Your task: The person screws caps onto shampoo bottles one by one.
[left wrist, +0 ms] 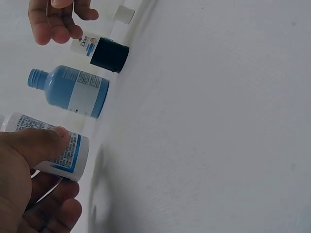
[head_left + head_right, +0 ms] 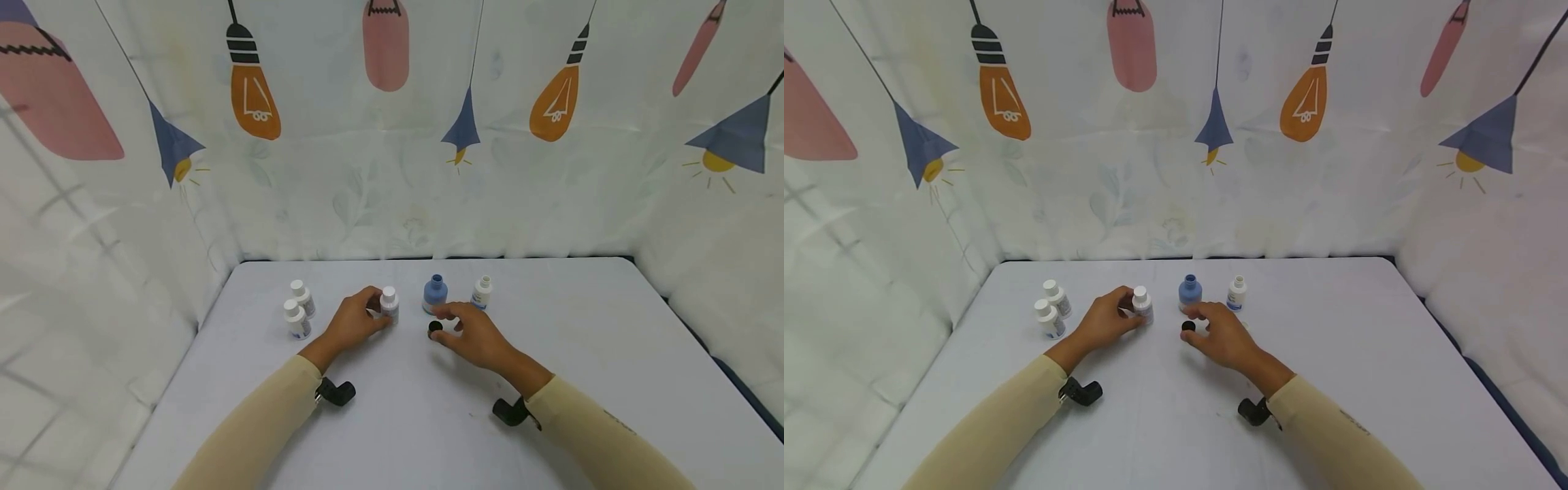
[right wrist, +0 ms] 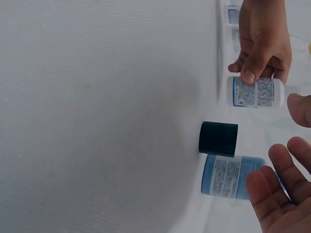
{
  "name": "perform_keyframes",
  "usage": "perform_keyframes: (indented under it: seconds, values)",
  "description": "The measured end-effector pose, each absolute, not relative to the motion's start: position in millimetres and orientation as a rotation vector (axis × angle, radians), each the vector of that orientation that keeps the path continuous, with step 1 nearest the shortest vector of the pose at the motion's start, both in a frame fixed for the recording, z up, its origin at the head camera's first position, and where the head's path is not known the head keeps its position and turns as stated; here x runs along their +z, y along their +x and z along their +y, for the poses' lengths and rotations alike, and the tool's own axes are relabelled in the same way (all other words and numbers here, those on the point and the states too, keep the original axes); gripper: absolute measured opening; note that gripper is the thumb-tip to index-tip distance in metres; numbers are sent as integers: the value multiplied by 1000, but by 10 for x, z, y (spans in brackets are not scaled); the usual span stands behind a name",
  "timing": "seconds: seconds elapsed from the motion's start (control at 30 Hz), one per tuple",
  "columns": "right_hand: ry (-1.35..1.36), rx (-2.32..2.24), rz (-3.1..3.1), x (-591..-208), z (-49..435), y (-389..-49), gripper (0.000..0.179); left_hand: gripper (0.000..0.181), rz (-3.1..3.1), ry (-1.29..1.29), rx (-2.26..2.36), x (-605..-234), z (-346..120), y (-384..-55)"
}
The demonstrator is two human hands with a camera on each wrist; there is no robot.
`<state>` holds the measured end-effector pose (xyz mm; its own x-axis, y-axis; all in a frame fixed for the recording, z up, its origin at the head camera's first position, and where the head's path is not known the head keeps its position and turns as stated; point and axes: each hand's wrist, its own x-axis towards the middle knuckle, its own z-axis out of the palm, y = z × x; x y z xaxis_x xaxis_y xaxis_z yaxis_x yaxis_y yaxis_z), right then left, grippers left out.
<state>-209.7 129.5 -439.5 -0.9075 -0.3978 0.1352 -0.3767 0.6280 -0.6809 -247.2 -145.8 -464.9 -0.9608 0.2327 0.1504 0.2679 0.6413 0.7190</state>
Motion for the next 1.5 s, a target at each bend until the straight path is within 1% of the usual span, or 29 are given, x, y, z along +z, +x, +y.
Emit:
perform_keyframes:
  seconds: [0.27, 0.63, 0.87, 1.23, 1.4, 1.5]
  values:
    - [-598, -1128, 2801, -4404, 1312, -2073, 51, 47, -2825, -351, -1236, -4601, -1399, -2586]
    - [-460, -1149, 2774, -4527, 1304, -2074, 53, 48, -2827, -288, -1233, -4651, -1329, -2715]
    - [-420, -1131, 2778, -4579, 1287, -2099, 56, 48, -2822, -243, -1246, -4695, -1326, -2774]
    - [-388, -1121, 2770, -4609, 1255, -2131, 56, 50, -2827, -211, -1258, -4716, -1311, -2815]
    - [-376, -1102, 2782, -4611, 1245, -2151, 55, 55, -2830, -173, -1254, -4715, -1320, -2792]
    - [-376, -1092, 2787, -4614, 1245, -2161, 55, 52, -2813, -119, -1216, -4698, -1327, -2734]
